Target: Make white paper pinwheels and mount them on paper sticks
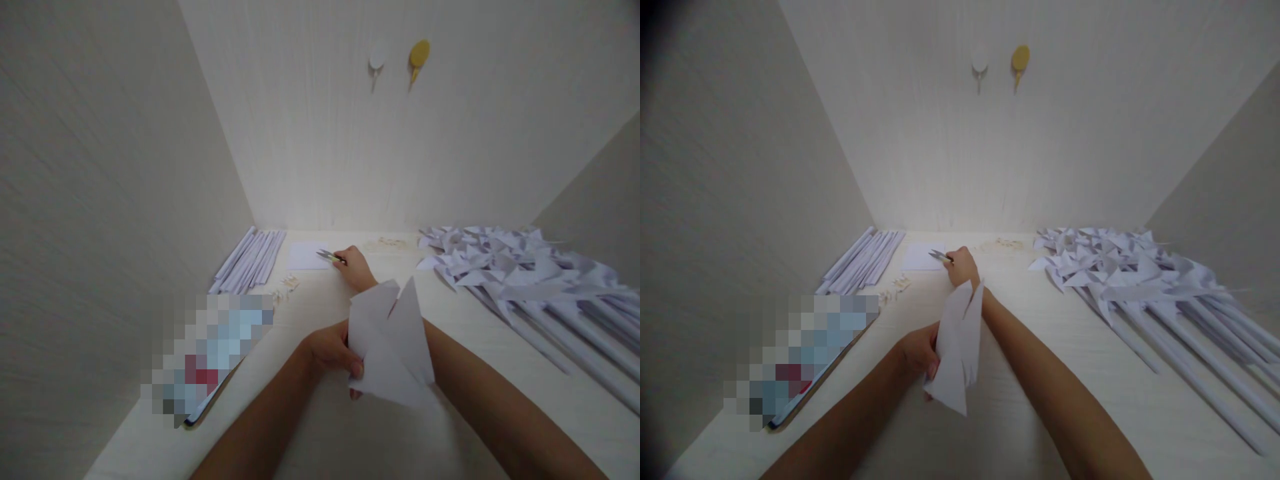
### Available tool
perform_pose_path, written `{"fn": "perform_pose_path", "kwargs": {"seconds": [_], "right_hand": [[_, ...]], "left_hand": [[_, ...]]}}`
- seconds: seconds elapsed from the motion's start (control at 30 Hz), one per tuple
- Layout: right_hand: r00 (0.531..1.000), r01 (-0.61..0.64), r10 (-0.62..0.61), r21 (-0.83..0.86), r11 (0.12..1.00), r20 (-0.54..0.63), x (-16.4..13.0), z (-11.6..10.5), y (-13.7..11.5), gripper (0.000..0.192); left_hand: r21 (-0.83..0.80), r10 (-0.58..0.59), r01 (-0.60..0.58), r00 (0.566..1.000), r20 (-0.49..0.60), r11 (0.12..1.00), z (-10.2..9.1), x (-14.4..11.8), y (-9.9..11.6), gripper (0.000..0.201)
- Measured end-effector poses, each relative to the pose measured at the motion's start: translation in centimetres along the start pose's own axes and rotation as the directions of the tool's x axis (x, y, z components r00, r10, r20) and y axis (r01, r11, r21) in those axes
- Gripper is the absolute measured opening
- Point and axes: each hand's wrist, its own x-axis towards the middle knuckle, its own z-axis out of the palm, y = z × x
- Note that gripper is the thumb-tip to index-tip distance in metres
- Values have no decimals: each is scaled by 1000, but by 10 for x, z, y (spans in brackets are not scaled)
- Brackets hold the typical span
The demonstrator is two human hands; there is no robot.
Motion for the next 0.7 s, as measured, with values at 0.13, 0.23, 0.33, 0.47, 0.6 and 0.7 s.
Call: {"fn": "perform_pose_path", "kwargs": {"seconds": [0.13,0.23,0.33,0.47,0.6,0.7], "right_hand": [[999,8,-2,-141,990,43,23,24,-19,19],[998,5,7,-207,978,55,33,37,-25,20],[998,8,8,-249,968,63,36,46,-27,18],[999,11,1,-267,964,48,35,48,-28,17],[999,45,-49,-236,971,-13,29,40,-27,22],[992,91,-103,-144,985,-77,19,28,-19,17]], "left_hand": [[-49,31,-32,999,-26,998,-4,1,0,57],[-74,53,-55,998,-32,996,-6,1,2,56],[-80,55,-56,998,-18,995,-8,1,2,56],[-96,54,-55,998,-8,994,-14,2,-2,51],[-166,158,-159,987,-16,973,-18,5,-5,46],[-217,330,-347,937,-115,912,-16,7,-1,40]]}}
